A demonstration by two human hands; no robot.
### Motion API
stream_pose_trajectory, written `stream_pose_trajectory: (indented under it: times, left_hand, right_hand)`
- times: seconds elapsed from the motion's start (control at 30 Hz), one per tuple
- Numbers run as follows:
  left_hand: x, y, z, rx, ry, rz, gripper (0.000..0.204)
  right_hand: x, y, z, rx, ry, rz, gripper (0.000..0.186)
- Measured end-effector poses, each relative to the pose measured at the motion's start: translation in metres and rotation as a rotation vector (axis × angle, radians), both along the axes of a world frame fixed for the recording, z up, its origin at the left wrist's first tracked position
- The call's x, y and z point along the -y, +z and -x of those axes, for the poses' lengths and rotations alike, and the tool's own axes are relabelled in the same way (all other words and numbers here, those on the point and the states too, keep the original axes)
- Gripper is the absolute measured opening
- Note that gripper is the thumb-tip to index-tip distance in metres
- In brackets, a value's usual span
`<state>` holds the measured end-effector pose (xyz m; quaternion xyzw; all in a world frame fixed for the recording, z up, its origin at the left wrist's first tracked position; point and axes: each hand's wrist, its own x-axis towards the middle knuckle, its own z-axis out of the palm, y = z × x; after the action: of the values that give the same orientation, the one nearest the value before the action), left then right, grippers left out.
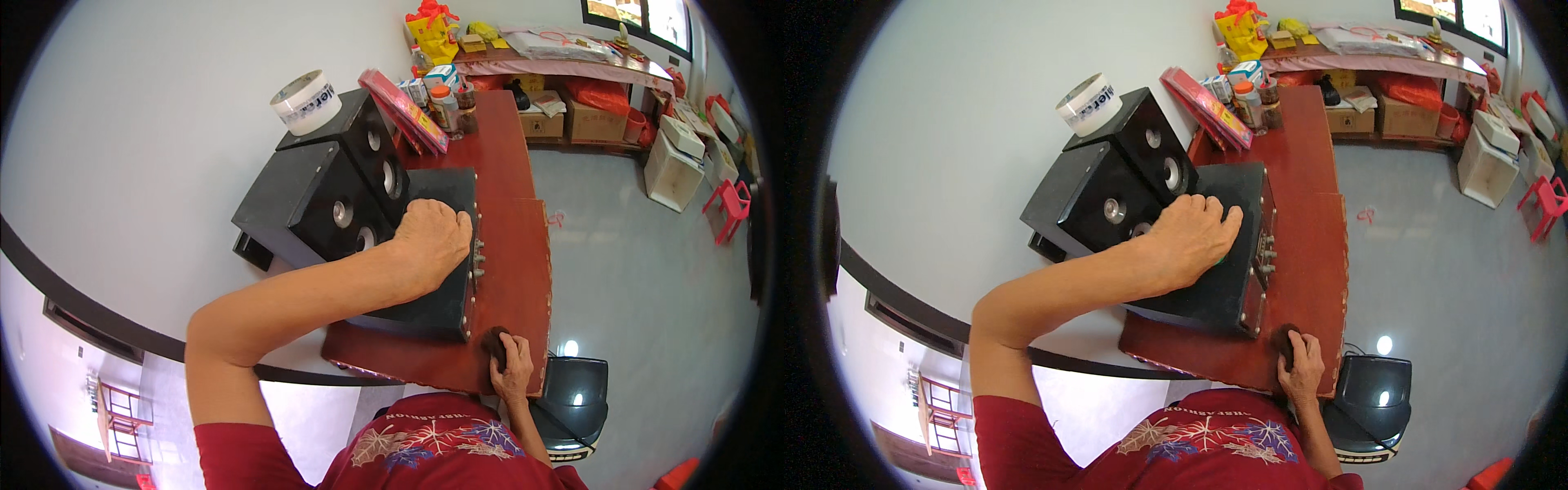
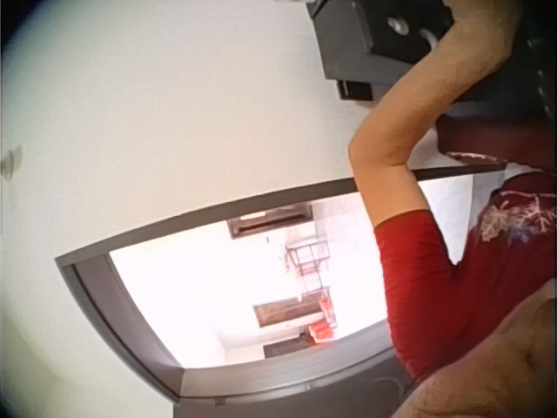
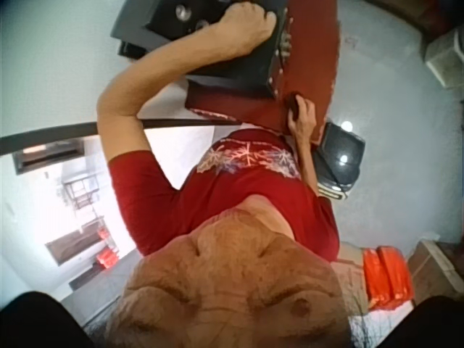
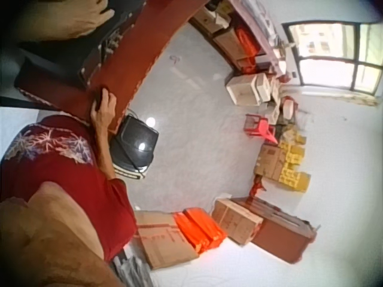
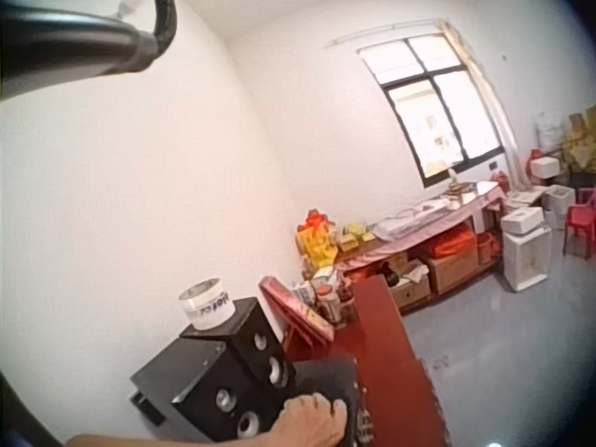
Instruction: The person wipes a red wooden table surface with a dark cloth, moving various items like a speaker and a rice cooker to clean underneath them. They also wipe the top of a black speaker and a white rice cooker before placing them back on the table.
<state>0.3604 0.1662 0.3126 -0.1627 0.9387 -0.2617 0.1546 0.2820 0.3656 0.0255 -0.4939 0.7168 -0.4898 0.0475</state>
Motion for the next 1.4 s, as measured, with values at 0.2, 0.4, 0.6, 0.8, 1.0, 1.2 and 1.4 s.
stream_pose_trajectory:
  times: [0.2, 0.4, 0.6, 0.8, 1.0, 1.2, 1.4]
  left_hand:
    - [0.015, -0.060, -0.001, -0.040, 0.164, 0.002, 0.036]
    - [0.011, -0.035, -0.011, -0.184, 0.029, -0.158, 0.033]
    - [-0.009, 0.092, -0.040, -0.592, -0.087, -0.264, 0.048]
    - [0.030, 0.157, -0.097, -0.877, 0.244, -0.371, 0.062]
    - [0.075, 0.151, -0.121, -0.866, 0.571, -0.400, 0.069]
    - [0.090, 0.147, -0.131, -0.884, 0.529, -0.505, 0.063]
    - [0.088, 0.133, -0.140, -0.962, 0.458, -0.491, 0.080]
  right_hand:
    - [0.001, -0.003, 0.001, -0.007, 0.008, -0.004, 0.053]
    - [-0.001, -0.008, 0.000, -0.038, 0.032, 0.020, 0.052]
    - [0.000, -0.005, 0.002, -0.022, 0.025, 0.031, 0.053]
    - [0.000, -0.007, 0.001, -0.021, 0.038, 0.044, 0.053]
    - [0.000, -0.009, 0.001, -0.020, 0.025, 0.041, 0.052]
    - [0.001, -0.003, 0.001, -0.040, 0.014, 0.034, 0.052]
    - [0.001, -0.005, -0.001, -0.028, 0.022, 0.014, 0.054]
